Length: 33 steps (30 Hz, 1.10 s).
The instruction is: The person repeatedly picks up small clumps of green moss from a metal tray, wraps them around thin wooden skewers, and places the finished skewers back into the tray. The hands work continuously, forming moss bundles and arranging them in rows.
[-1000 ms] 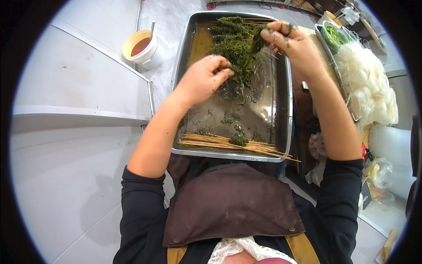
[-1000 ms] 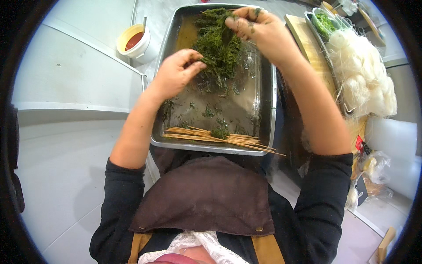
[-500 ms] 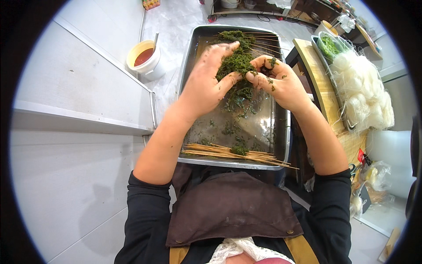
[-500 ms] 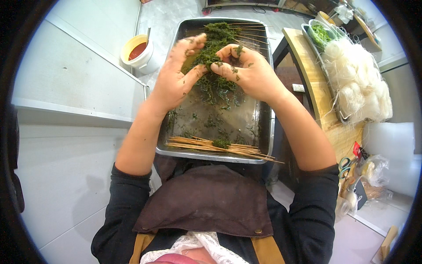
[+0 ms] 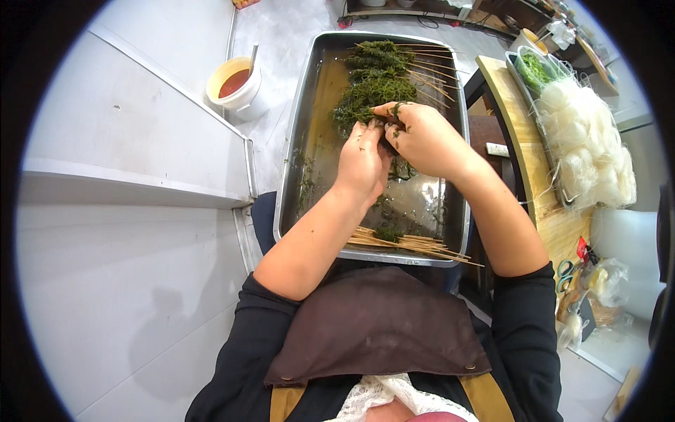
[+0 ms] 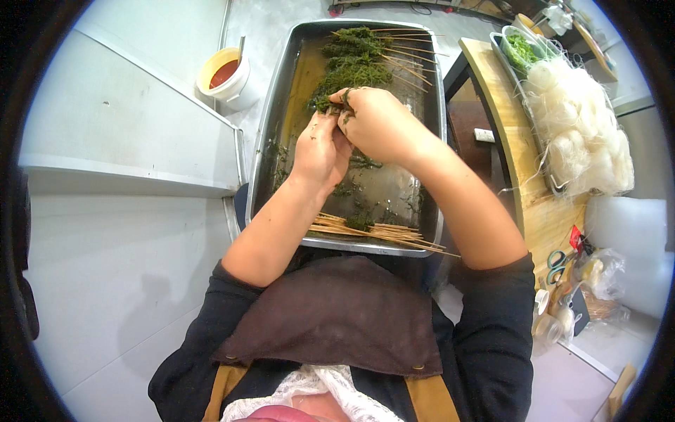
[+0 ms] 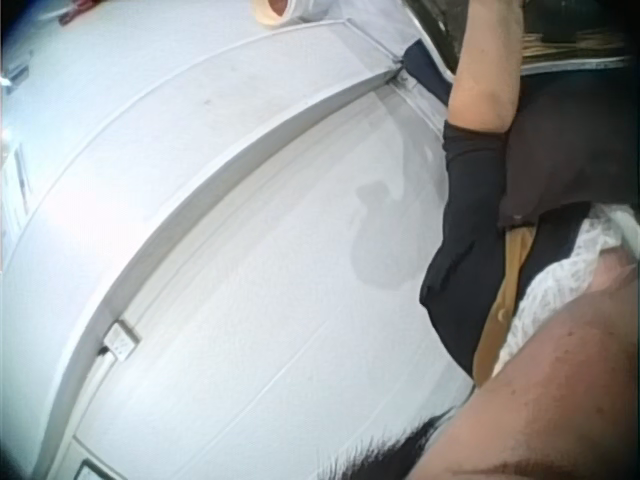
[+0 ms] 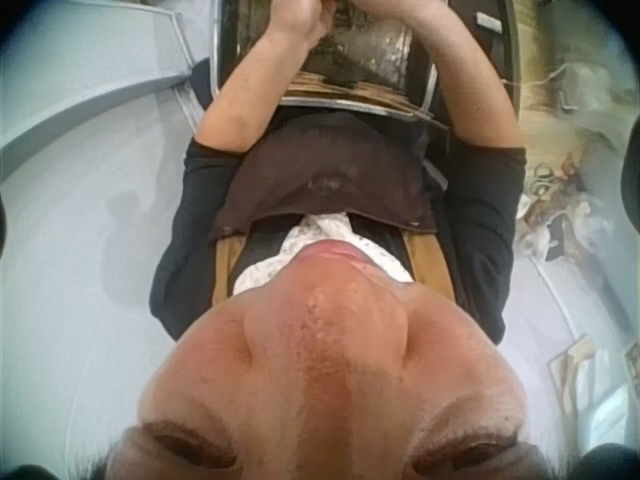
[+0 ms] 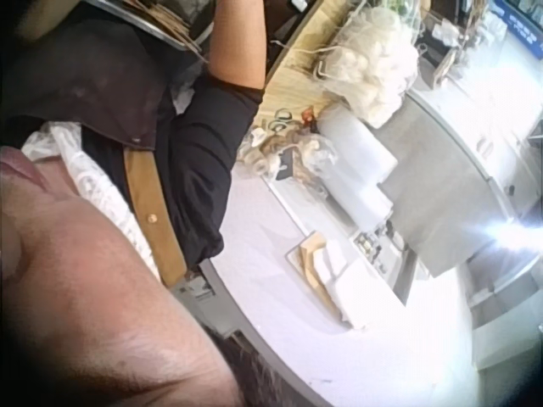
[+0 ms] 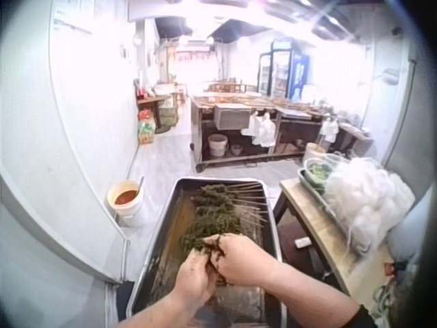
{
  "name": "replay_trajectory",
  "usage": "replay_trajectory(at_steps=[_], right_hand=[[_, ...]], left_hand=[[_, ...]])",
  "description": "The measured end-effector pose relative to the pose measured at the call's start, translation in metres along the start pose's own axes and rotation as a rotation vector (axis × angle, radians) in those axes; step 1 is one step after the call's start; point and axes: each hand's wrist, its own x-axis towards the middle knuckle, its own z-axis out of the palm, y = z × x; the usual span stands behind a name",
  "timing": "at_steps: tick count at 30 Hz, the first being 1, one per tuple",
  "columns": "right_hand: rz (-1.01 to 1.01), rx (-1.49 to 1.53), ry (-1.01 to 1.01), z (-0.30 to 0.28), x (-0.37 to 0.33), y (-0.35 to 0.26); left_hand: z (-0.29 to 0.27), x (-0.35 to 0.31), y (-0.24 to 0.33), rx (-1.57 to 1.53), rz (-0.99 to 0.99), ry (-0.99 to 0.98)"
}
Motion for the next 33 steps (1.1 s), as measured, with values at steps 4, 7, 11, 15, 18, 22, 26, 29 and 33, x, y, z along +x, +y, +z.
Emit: replay_trajectory(at_steps=[4, 7, 11, 15, 18, 22, 26, 29, 33], right_hand=[[0.149, 0.313, 0.084, -0.022, -0.018, 0.003], [0.094, 0.297, 0.256, 0.019, -0.023, 0.015], [0.134, 0.553, -0.013, 0.068, -0.032, 0.049], [0.283, 0.787, -0.186, 0.075, -0.028, 0.065], [0.252, 1.096, -0.256, 0.068, -0.028, 0.059], [0.275, 1.054, -0.208, 0.064, -0.033, 0.050], [0.247, 1.042, -0.187, 0.063, -0.037, 0.053], [0.281, 0.997, -0.155, 0.062, -0.040, 0.054], [0.277, 0.932, -0.098, 0.063, -0.042, 0.049]], left_hand=[[-0.015, 0.002, 0.009, -0.062, -0.001, -0.007], [-0.021, 0.000, 0.015, -0.095, 0.035, -0.032], [-0.023, 0.001, 0.013, -0.060, 0.125, -0.066], [-0.029, -0.008, 0.010, 0.621, 0.373, 0.095], [-0.034, -0.017, 0.012, 1.324, 0.773, 0.053], [-0.030, -0.030, 0.013, 1.598, 0.797, 0.014], [-0.027, -0.034, 0.022, 1.605, 0.686, -0.193], [-0.037, -0.038, 0.033, 1.200, 0.459, -0.384], [-0.052, -0.040, 0.036, 1.053, 0.322, -0.203]])
